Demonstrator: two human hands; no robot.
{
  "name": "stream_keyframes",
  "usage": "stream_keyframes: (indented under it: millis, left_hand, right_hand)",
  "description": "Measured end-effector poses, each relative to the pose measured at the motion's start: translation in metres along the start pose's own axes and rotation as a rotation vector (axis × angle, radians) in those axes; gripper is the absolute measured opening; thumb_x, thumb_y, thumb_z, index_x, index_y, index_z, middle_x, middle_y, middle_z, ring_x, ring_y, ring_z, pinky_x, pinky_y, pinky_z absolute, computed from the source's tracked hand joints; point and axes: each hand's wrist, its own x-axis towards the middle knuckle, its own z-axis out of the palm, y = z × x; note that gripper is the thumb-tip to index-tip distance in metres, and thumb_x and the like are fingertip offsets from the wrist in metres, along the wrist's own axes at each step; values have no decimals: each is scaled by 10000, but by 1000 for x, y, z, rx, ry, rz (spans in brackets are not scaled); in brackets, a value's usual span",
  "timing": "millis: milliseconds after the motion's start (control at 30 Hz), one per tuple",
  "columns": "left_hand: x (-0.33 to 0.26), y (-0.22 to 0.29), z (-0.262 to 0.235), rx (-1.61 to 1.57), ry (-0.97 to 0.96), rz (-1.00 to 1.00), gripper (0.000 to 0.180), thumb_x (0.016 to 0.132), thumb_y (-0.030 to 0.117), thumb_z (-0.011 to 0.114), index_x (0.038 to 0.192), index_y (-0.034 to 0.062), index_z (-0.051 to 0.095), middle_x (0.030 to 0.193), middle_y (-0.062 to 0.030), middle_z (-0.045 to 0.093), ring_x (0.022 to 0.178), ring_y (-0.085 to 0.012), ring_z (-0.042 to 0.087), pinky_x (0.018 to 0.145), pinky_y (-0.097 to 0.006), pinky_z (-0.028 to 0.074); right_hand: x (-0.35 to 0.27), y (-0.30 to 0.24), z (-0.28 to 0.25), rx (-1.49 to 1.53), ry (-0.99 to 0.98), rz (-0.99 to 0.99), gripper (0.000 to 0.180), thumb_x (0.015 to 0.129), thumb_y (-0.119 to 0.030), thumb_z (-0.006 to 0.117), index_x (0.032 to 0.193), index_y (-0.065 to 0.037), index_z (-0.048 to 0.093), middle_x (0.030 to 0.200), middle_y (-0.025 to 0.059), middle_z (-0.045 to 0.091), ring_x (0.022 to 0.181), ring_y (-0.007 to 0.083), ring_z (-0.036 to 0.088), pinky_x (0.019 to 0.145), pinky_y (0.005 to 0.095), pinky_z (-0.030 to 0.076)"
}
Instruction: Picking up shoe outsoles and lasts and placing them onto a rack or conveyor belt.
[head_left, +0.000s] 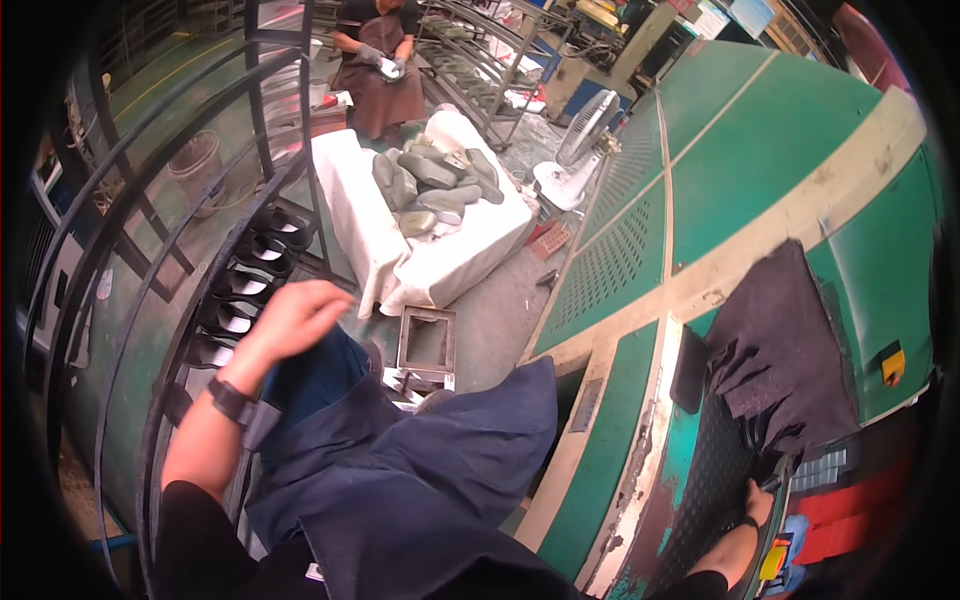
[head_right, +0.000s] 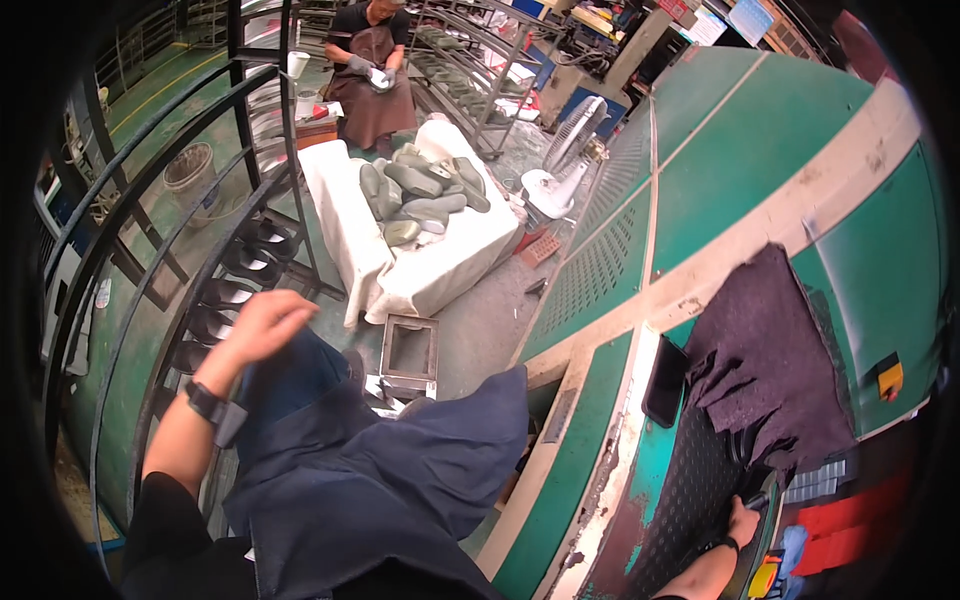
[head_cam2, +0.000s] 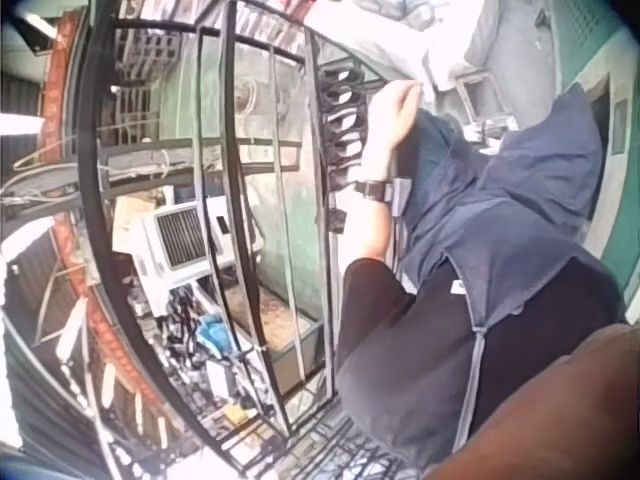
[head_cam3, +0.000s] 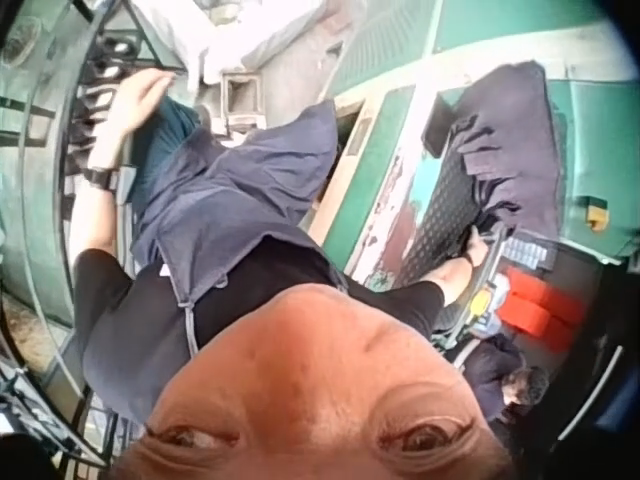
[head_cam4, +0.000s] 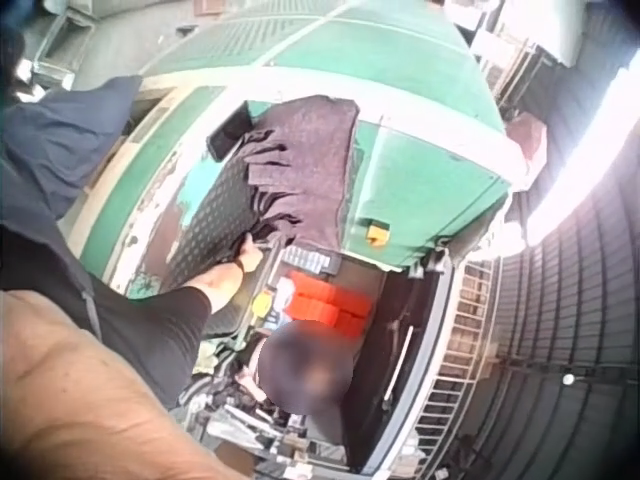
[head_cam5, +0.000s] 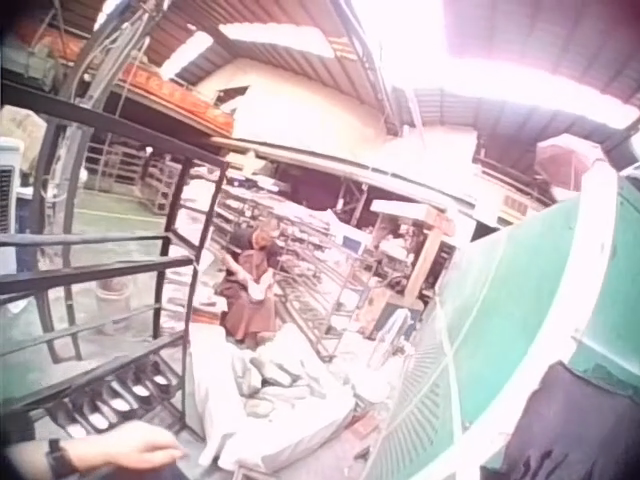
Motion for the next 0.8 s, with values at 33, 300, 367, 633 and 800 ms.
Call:
stream_keyframes:
  millis: [33, 300, 367, 633, 800]
  left_hand:
    - [4, 4, 10, -44, -29, 27, 215, 957, 200, 620, 1035, 36, 736, 955, -147, 721, 924, -332, 699, 803, -403, 552]
    - [20, 34, 84, -515, -343, 153, 196, 963, 138, 622, 1076, 18, 728, 975, -119, 726, 924, -281, 702, 806, -360, 550]
    - [28, 50, 96, -621, -428, 220, 203, 966, 142, 618, 1096, 30, 725, 988, -118, 719, 938, -271, 697, 804, -357, 548]
    - [36, 143, 125, -1368, -954, 37, 779, 949, 358, 666, 1592, 117, 298, 1545, -173, 402, 1345, -267, 502, 1001, -381, 490]
    - [12, 151, 125, -1685, -1072, -95, 903, 969, 439, 599, 1646, 226, 41, 1659, -135, 213, 1462, -247, 364, 1098, -375, 429]
  right_hand:
    - [-11, 2, 0, 28, -27, -19, 839, 745, -569, 739, 1178, 144, 645, 1208, 339, 652, 1222, 421, 608, 1052, 441, 449]
    - [-126, 31, -19, 662, -87, -245, 619, 806, -398, 813, 1110, 125, 680, 1058, 134, 715, 982, 248, 657, 931, 366, 510]
    - [-158, 24, -36, 644, -117, -103, 706, 746, -469, 840, 1117, 107, 673, 1101, 149, 694, 953, 206, 644, 911, 337, 502]
    - [-338, -96, -124, 2065, -617, -75, 888, 925, -705, 525, 1464, -3, 464, 1440, 188, 548, 1291, 314, 559, 1117, 441, 430]
    - [-399, -221, -56, 2429, -946, -230, 929, 952, -725, 420, 1488, 34, 411, 1460, 195, 525, 1342, 337, 499, 1166, 486, 353]
